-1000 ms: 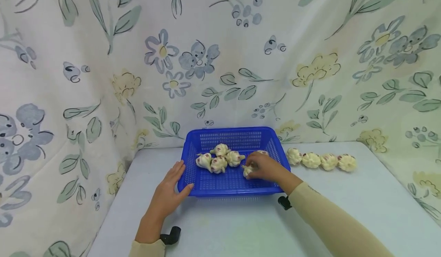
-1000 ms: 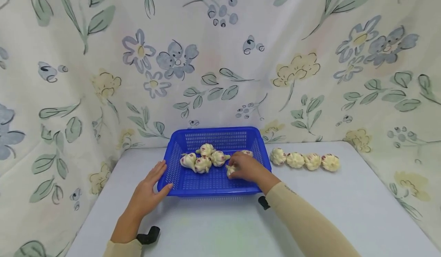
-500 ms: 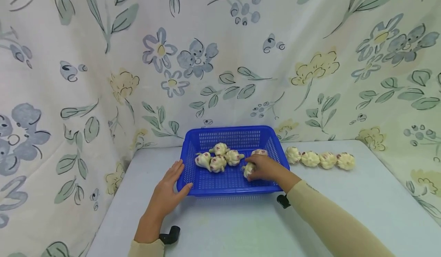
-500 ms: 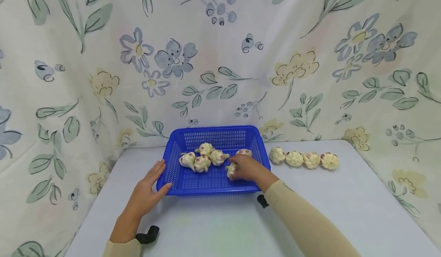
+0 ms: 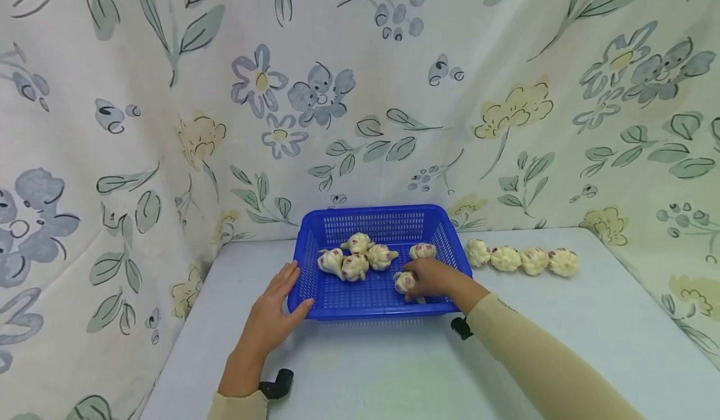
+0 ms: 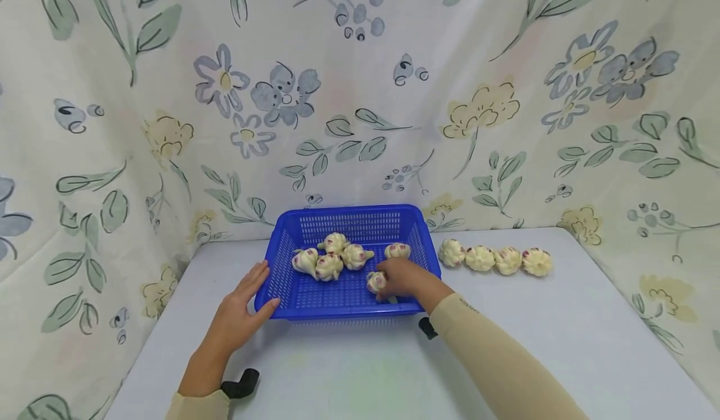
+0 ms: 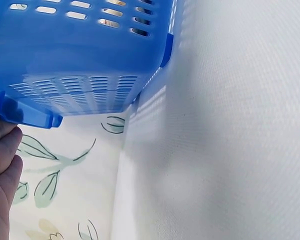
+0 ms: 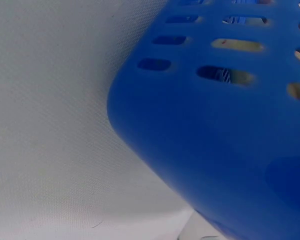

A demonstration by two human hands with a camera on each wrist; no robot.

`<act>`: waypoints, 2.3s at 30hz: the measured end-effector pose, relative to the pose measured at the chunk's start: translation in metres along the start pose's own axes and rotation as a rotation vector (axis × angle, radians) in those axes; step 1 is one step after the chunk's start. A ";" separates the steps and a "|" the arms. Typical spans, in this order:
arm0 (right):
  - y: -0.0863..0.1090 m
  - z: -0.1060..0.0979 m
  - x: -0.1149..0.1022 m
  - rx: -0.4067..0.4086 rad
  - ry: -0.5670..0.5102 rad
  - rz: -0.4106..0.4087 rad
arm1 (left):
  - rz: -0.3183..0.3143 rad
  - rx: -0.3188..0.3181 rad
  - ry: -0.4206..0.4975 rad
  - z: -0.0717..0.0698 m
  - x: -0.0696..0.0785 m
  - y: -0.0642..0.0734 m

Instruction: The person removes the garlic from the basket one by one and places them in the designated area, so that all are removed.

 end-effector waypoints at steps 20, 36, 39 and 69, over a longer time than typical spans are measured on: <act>0.004 0.000 -0.005 0.009 -0.016 -0.062 | 0.007 0.007 0.000 0.000 0.000 0.000; 0.007 -0.004 -0.006 0.041 -0.033 -0.119 | 0.023 0.011 0.005 -0.001 0.001 0.000; 0.006 -0.005 -0.006 0.058 -0.032 -0.105 | 0.023 0.011 0.005 -0.002 0.001 0.000; 0.031 -0.030 0.011 0.351 -0.378 -0.160 | 0.019 0.007 0.008 0.003 -0.002 0.003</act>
Point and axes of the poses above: each hand's wrist, its own y-axis away from the middle knuckle, its own z-axis out of the palm, x = y × z, the point moved 2 cm from there along -y, towards the middle knuckle, and after that the axes turned 9 degrees about z, right-handed, at the moved point
